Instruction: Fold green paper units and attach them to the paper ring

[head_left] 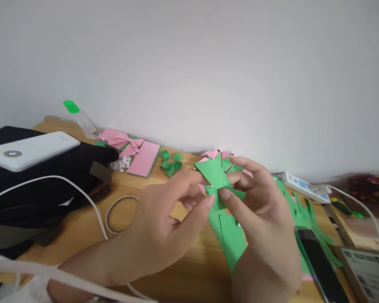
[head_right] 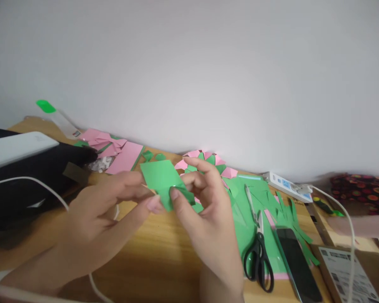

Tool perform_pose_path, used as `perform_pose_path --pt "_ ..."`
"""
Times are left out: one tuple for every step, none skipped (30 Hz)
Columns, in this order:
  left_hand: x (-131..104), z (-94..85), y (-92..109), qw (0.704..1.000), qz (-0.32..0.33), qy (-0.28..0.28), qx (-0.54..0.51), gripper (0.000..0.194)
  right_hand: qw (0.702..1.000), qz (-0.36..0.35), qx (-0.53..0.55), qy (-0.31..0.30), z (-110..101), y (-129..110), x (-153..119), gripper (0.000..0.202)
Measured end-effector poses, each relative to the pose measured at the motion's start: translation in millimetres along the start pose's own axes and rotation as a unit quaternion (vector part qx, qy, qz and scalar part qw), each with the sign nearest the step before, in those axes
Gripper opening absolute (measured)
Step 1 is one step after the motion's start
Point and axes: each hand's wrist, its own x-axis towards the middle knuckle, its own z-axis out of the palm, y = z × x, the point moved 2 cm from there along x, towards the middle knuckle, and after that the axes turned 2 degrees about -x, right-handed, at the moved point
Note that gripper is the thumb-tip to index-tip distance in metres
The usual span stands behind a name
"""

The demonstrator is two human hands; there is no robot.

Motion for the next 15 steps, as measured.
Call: perform_pose_path --pt "0.3 -1.3 -1.7 1.000 -0.006 0.016 0.005 0.017 1.000 0.005 0.002 0.003 -1.2 0.8 1.2 0.037" --pt "0.5 -2.8 -3.8 0.999 -0.013 0.035 0.008 0.021 1.000 0.010 -0.001 0.005 -2.3 1.0 1.8 0.038" --pt "0.9 -4.1 -6.2 0.999 -0.021 0.049 0.009 0.028 1.000 0.014 -0.007 0.003 -3.1 0.7 1.9 0.038" --pt "1.5 -5.0 -8.6 0.998 -0.029 0.052 0.004 0.035 1.000 0.016 -0.013 -0.004 -3.5 0.0 1.8 0.039" --pt "2.5 -5.1 -10.9 0.999 -0.037 0.036 -0.012 0.042 1.000 0.015 -0.019 -0.019 -3.5 -0.9 1.5 0.040" --pt "3.8 -4.6 -12.8 0.998 -0.047 0.008 -0.035 0.044 0.999 0.013 -0.025 -0.038 -3.2 -1.8 1.2 0.040" --pt "5.3 -3.8 -14.2 0.995 -0.063 -0.025 -0.068 0.042 0.998 0.011 -0.026 -0.060 -2.6 -2.5 0.9 0.041" --pt "6.9 -2.6 -15.1 0.989 -0.084 -0.057 -0.108 0.039 0.996 0.009 -0.022 -0.080 -1.9 -3.0 0.7 0.041" --pt "8.4 -1.5 -15.5 0.979 -0.109 -0.082 -0.150 0.035 0.995 0.007 -0.012 -0.097 -1.5 -3.1 0.8 0.041" --pt "9.9 -0.3 -15.4 0.968 -0.134 -0.097 -0.190 0.030 0.994 0.007 0.001 -0.110 -1.2 -2.9 1.0 0.041" --pt "11.2 0.7 -15.0 0.956 -0.156 -0.105 -0.224 0.027 0.992 0.009 0.013 -0.121 -1.2 -2.3 1.4 0.041" --pt "12.3 1.8 -14.5 0.946 -0.174 -0.108 -0.251 0.024 0.991 0.010 0.020 -0.131 -1.4 -1.7 1.9 0.041" --pt "13.2 2.8 -13.9 0.938 -0.185 -0.108 -0.272 0.021 0.990 0.010 0.016 -0.137 -1.7 -1.2 2.2 0.041" --pt "13.9 3.6 -13.5 0.933 -0.190 -0.104 -0.288 0.020 0.991 0.003 0.002 -0.131 -2.4 -1.1 2.3 0.040" --pt "14.4 4.3 -13.4 0.929 -0.191 -0.099 -0.300 0.020 0.993 -0.010 -0.023 -0.111 -3.3 -1.9 1.8 0.039"
